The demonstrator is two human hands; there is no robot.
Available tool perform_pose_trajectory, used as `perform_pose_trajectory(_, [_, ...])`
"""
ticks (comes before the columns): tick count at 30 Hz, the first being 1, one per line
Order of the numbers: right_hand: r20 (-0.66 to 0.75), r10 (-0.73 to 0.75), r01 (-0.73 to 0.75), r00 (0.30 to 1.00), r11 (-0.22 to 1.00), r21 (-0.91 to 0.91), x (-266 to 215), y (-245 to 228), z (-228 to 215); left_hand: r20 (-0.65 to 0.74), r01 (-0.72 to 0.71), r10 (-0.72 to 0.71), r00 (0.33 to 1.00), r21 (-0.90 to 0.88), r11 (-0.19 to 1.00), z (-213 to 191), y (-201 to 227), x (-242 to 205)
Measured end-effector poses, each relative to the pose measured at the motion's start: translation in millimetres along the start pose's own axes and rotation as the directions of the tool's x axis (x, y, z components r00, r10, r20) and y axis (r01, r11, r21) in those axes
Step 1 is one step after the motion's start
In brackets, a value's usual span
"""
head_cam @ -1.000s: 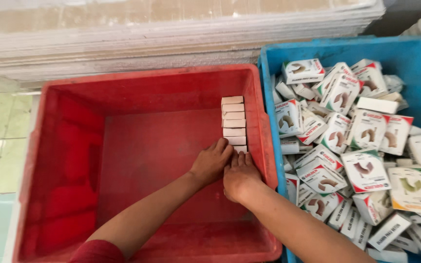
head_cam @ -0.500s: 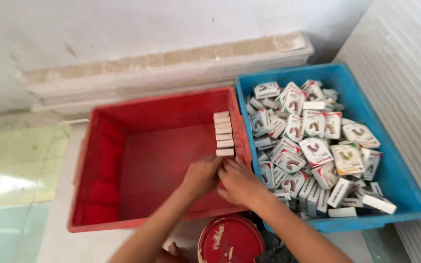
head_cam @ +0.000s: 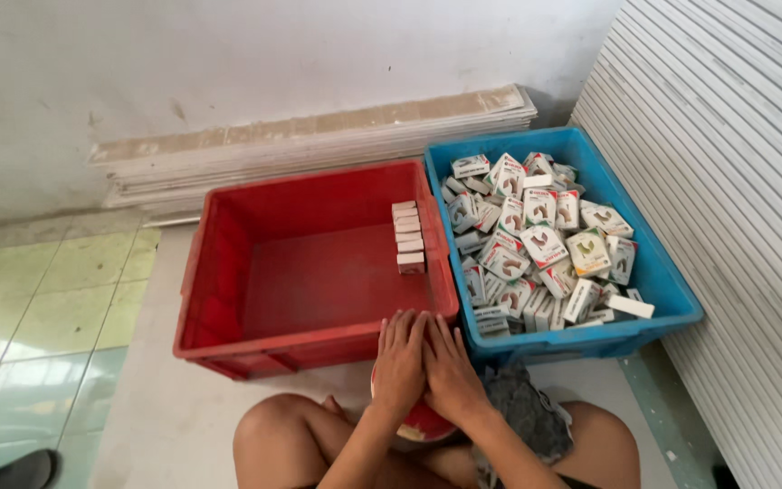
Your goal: The person organizes small boxes into a larger crate and uses a cloth to wipe down a circular object.
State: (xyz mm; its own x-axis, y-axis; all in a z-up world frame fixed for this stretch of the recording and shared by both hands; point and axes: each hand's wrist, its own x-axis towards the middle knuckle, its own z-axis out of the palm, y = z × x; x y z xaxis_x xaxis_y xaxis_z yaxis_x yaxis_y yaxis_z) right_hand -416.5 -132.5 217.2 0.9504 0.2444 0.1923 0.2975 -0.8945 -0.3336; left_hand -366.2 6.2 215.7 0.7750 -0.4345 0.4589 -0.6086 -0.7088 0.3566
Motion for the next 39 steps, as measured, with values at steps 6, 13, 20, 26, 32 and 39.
perform_pose_trajectory(6, [0.043, 0.08, -0.076, 0.996, 0.994, -0.083, -33, -8, 28, -0.077, 0.008, -0.005, 0.997, 0.033, 0.999, -4, 19, -40])
perform_pose_trajectory(13, [-0.024, 0.102, -0.104, 0.995, 0.991, -0.089, -48, -10, 41, -0.16, 0.014, -0.028, 0.987, -0.083, 0.996, 41, -8, -60])
perform_pose_trajectory(20, [-0.052, 0.126, -0.13, 0.991, 0.987, -0.092, -49, -13, 41, -0.157, 0.065, -0.073, 0.985, -0.058, 0.996, 47, -11, -63])
perform_pose_trajectory(26, [-0.07, 0.064, -0.067, 0.995, 0.997, -0.039, -48, -10, 33, -0.135, 0.055, -0.063, 0.989, -0.063, 0.997, 34, -2, -58])
perform_pose_trajectory(32, [-0.11, 0.043, -0.032, 0.993, 0.995, 0.099, -15, 43, 10, -0.098, 0.022, -0.042, 0.994, -0.2, 0.98, 47, 12, 3])
perform_pose_trajectory(39, [-0.142, 0.131, -0.152, 0.981, 0.978, -0.146, 31, 151, -66, -0.096, -0.085, 0.07, 0.993, -0.171, 0.981, 101, 53, 139])
